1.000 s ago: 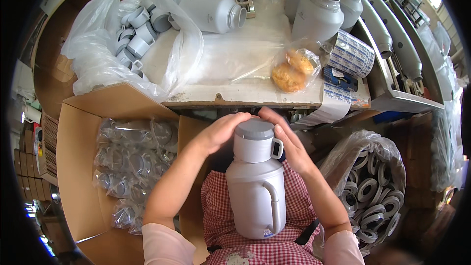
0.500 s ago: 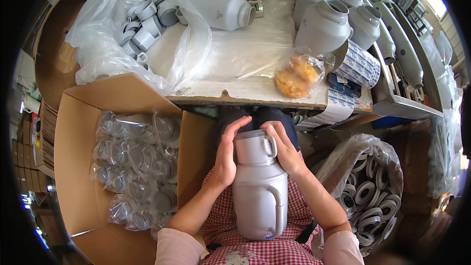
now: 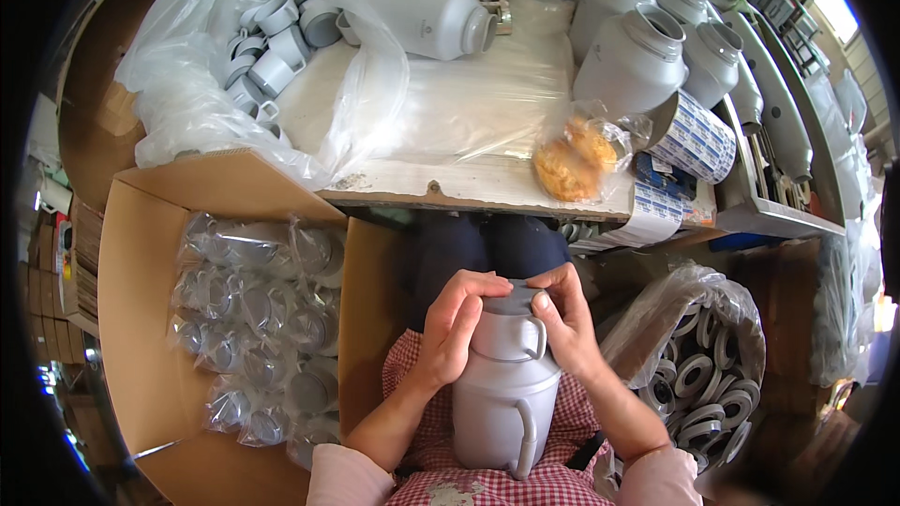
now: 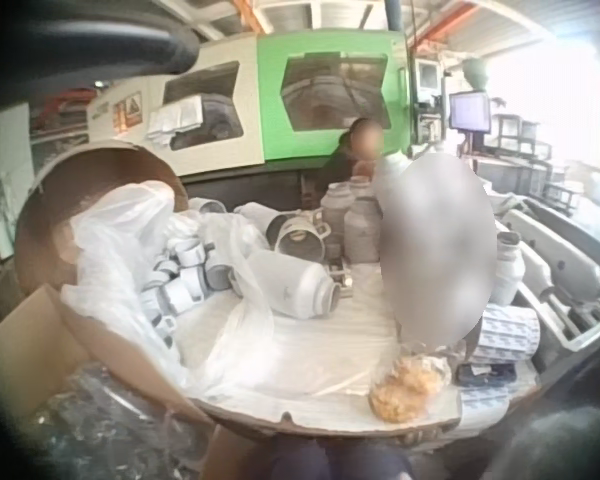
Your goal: The person assembles white plastic pitchers by attaching lids and applying labels. They pick up each pitcher, secure the lid, apply a label from a roll, and place the finished unit into a cardboard box. The process is repeated for multiple units.
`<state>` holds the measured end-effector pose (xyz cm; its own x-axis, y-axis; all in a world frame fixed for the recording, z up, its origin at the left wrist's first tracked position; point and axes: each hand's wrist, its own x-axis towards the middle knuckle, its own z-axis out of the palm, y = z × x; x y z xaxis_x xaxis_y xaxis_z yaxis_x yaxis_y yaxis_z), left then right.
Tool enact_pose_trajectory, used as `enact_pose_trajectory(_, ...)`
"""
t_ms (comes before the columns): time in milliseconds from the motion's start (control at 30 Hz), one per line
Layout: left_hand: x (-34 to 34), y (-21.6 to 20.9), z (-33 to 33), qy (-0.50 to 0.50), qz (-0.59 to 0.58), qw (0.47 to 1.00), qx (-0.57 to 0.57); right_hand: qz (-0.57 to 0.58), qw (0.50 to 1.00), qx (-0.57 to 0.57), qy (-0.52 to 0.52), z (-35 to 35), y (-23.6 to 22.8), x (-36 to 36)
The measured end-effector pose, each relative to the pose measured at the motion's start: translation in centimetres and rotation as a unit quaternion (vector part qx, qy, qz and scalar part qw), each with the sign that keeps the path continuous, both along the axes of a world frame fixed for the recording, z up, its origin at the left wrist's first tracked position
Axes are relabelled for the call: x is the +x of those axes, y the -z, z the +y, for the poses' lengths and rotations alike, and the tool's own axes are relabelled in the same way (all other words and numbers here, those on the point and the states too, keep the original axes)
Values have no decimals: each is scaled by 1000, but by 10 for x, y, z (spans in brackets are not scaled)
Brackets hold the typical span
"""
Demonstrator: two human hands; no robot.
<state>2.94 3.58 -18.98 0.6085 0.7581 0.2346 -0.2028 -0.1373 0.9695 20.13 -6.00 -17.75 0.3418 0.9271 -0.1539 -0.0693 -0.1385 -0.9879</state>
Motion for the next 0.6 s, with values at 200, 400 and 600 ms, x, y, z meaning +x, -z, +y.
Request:
enact_pose_trajectory(200,10,9,23,2,15,998,-64,-311,946,-2,-94,141,-12,58)
enact_pose_trajectory(400,4,-6,77,-34,93,995,27,-529,828,182,-37,283,37,50)
enact_pose_trajectory(600,20,7,160,-163,311,836,422,-459,874,140,-75,298,49,54)
